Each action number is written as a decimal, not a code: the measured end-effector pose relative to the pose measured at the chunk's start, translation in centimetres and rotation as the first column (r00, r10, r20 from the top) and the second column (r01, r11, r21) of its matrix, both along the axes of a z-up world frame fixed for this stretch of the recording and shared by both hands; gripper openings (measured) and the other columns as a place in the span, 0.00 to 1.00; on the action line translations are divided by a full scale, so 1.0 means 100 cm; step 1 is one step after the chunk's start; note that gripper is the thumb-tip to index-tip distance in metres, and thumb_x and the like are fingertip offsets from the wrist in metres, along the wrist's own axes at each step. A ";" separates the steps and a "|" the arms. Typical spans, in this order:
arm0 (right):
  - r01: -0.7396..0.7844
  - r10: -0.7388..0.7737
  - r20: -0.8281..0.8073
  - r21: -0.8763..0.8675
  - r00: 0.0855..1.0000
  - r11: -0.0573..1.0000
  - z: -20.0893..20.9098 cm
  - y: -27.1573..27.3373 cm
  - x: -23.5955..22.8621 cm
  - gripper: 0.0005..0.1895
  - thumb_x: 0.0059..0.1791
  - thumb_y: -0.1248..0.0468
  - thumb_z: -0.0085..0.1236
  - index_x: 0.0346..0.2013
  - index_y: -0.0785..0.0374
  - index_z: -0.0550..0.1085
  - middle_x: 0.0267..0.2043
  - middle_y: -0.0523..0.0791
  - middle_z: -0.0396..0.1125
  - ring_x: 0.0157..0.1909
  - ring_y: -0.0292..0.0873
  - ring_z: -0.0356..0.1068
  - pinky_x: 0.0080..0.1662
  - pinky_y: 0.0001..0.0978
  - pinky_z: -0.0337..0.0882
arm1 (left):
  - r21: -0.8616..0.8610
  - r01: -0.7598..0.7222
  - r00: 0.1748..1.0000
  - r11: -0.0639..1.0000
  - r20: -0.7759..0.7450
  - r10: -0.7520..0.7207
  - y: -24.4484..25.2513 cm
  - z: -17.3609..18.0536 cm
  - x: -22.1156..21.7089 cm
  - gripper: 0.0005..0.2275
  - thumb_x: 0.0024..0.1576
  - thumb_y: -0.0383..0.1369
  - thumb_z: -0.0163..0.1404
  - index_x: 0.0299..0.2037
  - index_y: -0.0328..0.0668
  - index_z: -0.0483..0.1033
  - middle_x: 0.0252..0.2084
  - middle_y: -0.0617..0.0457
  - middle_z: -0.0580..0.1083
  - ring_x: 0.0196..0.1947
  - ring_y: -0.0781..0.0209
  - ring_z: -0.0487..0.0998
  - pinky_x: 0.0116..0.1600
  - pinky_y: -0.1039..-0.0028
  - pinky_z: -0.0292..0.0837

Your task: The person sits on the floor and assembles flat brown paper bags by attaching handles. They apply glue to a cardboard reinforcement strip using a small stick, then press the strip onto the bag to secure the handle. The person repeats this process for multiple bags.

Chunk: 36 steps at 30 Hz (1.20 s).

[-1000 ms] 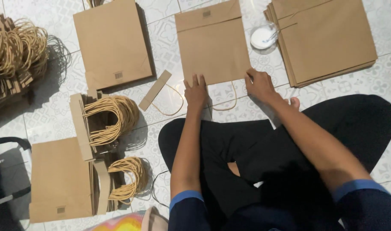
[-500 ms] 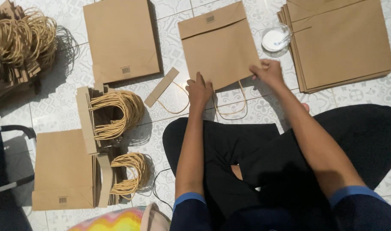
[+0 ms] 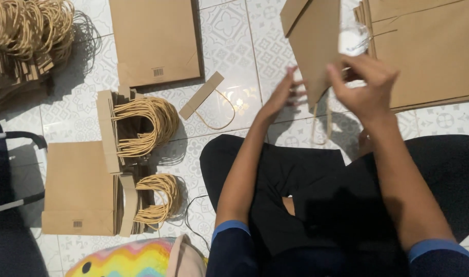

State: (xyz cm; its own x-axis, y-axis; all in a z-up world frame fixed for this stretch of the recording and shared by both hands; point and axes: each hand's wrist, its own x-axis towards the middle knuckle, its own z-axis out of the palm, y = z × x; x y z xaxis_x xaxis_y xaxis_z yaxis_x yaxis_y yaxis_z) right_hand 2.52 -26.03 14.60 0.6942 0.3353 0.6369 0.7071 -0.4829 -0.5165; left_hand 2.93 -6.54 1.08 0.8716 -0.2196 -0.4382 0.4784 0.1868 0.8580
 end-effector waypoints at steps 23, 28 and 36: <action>-0.280 0.031 -0.378 -0.627 0.925 0.727 -0.159 0.060 0.003 0.20 0.56 0.47 0.46 0.60 0.42 0.77 0.66 0.51 0.69 0.69 0.62 0.63 0.59 0.57 0.67 | 0.887 -0.326 0.945 0.326 0.304 0.119 0.124 -0.090 0.007 0.37 0.57 0.42 0.62 0.74 0.41 0.57 0.70 0.31 0.61 0.66 0.24 0.67 0.60 0.37 0.73; -0.277 0.002 -0.377 -0.676 0.926 0.683 -0.172 0.067 0.000 0.21 0.56 0.51 0.43 0.64 0.37 0.74 0.71 0.46 0.65 0.74 0.58 0.58 0.61 0.55 0.64 | 0.977 -0.155 0.970 0.144 0.123 0.209 0.181 -0.094 -0.016 0.30 0.57 0.34 0.60 0.71 0.48 0.65 0.69 0.38 0.64 0.70 0.32 0.63 0.64 0.33 0.63; -0.303 -0.030 -0.458 -0.634 0.888 0.711 -0.172 0.058 0.005 0.20 0.56 0.50 0.45 0.62 0.38 0.75 0.71 0.44 0.65 0.74 0.56 0.58 0.65 0.56 0.60 | 0.995 -0.036 0.968 0.098 0.010 0.251 0.212 -0.129 -0.012 0.33 0.43 0.28 0.67 0.62 0.45 0.70 0.59 0.43 0.67 0.62 0.39 0.66 0.63 0.37 0.63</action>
